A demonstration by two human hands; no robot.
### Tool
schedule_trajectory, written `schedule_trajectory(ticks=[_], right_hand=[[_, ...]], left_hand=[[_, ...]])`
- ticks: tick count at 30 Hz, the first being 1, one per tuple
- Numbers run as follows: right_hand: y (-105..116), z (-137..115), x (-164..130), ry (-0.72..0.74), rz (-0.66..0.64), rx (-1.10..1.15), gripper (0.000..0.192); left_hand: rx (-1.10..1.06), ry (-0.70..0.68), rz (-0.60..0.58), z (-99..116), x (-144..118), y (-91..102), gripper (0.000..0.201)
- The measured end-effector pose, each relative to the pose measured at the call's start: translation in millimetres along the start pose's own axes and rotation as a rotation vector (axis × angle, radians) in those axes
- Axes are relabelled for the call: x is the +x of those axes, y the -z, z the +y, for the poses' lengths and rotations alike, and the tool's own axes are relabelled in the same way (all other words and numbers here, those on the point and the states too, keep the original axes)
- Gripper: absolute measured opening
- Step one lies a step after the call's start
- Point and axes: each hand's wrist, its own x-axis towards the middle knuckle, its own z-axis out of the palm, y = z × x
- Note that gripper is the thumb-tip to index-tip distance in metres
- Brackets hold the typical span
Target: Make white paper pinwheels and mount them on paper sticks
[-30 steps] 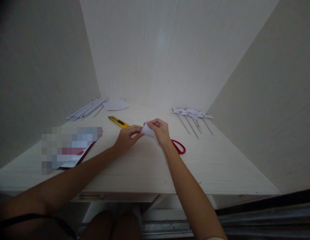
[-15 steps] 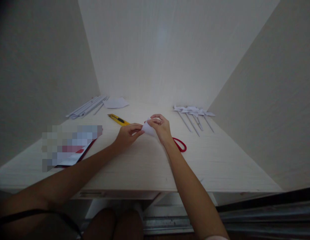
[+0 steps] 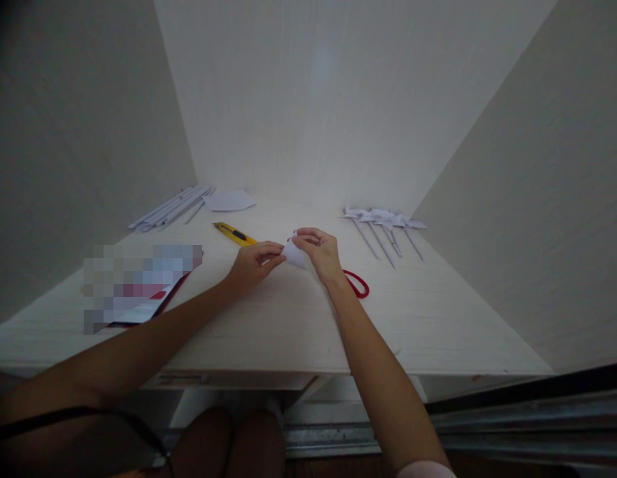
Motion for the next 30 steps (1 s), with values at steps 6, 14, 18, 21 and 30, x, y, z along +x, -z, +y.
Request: schedule_trajectory(ticks=[6,14,18,21,30], right_hand=[[1.2,0.0,-0.1,0.012,-0.014,0.000,0.020],[1.5,-3.1,-1.6,-0.023,0.006,-0.003,0.017],[2.7,-7.2,-4.8,-0.039,-0.004,0.002,0.012],[2.1,-9.7,-8.4,-0.036,-0.024,0.012,0.008],[-4.8,-4.5,-9.9,-0.032,0.070,0.070,0.010]], left_hand=[[-0.020,-0.008,-0.004,-0.4,0.3,0.7,0.015],[0.003,-0.021,-0.023,-1.5,-0.6,0.9,0.014],[0.054,-0.054,-0.012,0.1,-0.5,1.6,0.013],[0.108,-0.071,-0.007,4.3,0.9,3.2,0.014],[0.104,-0.080,0.022,16.2,2.5,4.7,0.012]])
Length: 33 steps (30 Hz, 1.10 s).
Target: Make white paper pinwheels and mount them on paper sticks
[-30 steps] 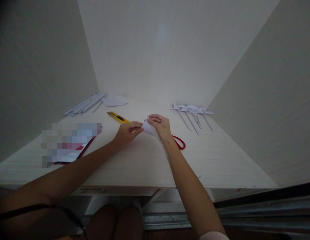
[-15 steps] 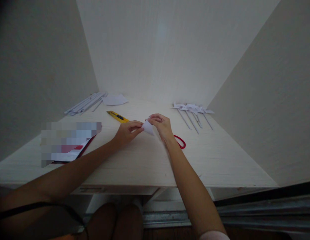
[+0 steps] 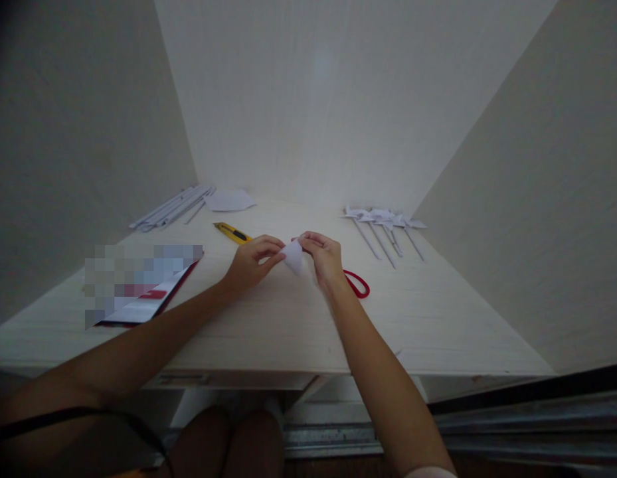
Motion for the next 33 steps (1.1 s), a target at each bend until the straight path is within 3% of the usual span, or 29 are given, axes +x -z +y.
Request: schedule_trajectory(ticks=[3,5,8,11,14,24,33], right_hand=[[-1.9,2.4,-0.1,0.023,0.034,0.012,0.010],[-2.4,3.6,0.0,0.031,0.075,0.038,0.011],[-3.2,4.8,-0.1,0.035,0.096,0.082,0.011],[-6.1,5.1,-1.4,0.015,0.015,0.122,0.012],[-9.4,4.0,-3.2,0.000,-0.054,0.133,0.013],[-6.2,4.3,-1.7,-0.026,-0.103,0.156,0.013],[-5.0,2.2,-1.0,0.024,-0.073,0.118,0.011]], left_hand=[[-0.073,0.055,0.034,-3.2,-1.1,-2.2,0.013],[-0.192,0.168,0.080,-6.6,-1.0,-3.7,0.012],[-0.383,0.380,0.142,-9.2,0.5,-5.1,0.037],[-0.416,0.509,0.055,-6.4,1.8,-5.5,0.042],[-0.419,0.548,-0.007,-2.5,1.1,-5.2,0.036],[-0.599,0.603,0.114,-4.9,0.9,-4.4,0.034],[-0.726,0.632,0.145,-3.3,1.8,-5.1,0.034]])
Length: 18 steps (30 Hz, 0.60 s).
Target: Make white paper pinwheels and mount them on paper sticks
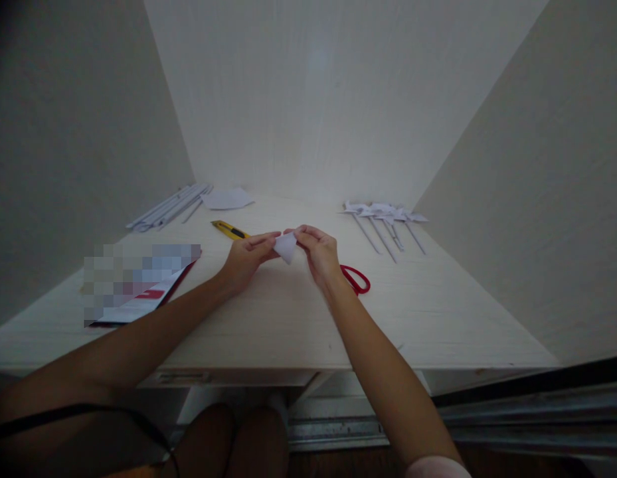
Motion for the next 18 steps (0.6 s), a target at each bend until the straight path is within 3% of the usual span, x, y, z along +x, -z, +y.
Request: schedule_trajectory(ticks=[5,10,15,18], right_hand=[[-0.3,-8.9,-2.9,0.083,0.008,-0.150,0.010],[-1.3,-21.1,-8.7,0.205,-0.096,-0.390,0.007],[-2.5,-25.2,-14.0,0.288,-0.200,-0.489,0.007],[-4.9,-25.3,-16.2,0.325,-0.197,-0.530,0.008]], left_hand=[[0.086,0.123,0.009,3.5,0.2,-0.1,0.023],[0.107,0.212,-0.122,5.6,-4.4,-0.6,0.021],[-0.006,0.313,-0.334,5.5,-5.8,1.7,0.021],[-0.008,0.292,-0.344,4.5,-4.9,2.4,0.015]])
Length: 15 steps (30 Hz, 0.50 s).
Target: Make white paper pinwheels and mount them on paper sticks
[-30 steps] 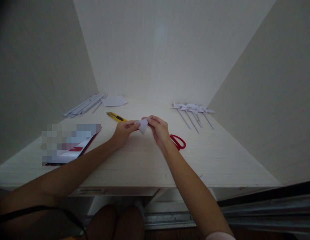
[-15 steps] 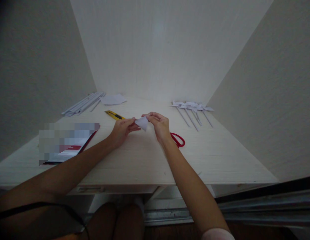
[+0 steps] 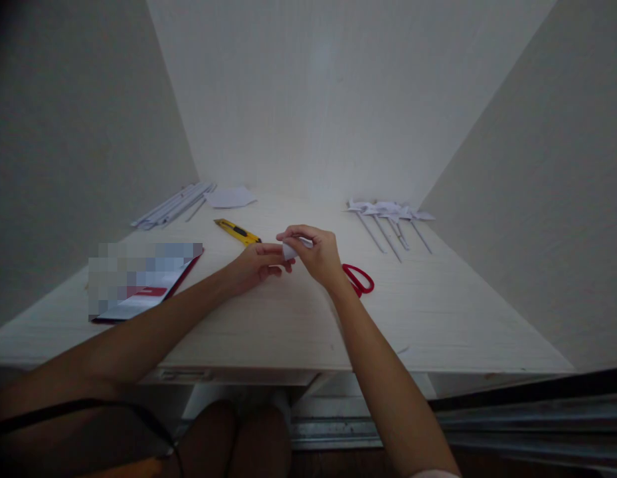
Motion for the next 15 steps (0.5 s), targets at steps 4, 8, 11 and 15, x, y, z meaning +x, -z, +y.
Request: schedule_trajectory(ticks=[4,8,11,15], right_hand=[[-4.2,0.2,-1.6,0.006,-0.006,-0.055,0.009],[-7.8,6.9,-4.0,0.032,0.011,-0.143,0.009],[-7.2,13.0,-4.2,0.036,0.066,-0.158,0.010],[-2.2,16.7,0.3,-0.045,0.147,0.004,0.007]], left_hand=[[0.057,0.051,0.105,-1.0,2.3,-1.7,0.007],[0.169,0.042,0.239,1.3,2.2,-5.6,0.013],[0.230,0.031,0.274,2.8,1.2,-6.4,0.012],[0.165,-0.113,0.266,0.2,1.3,-3.0,0.019]])
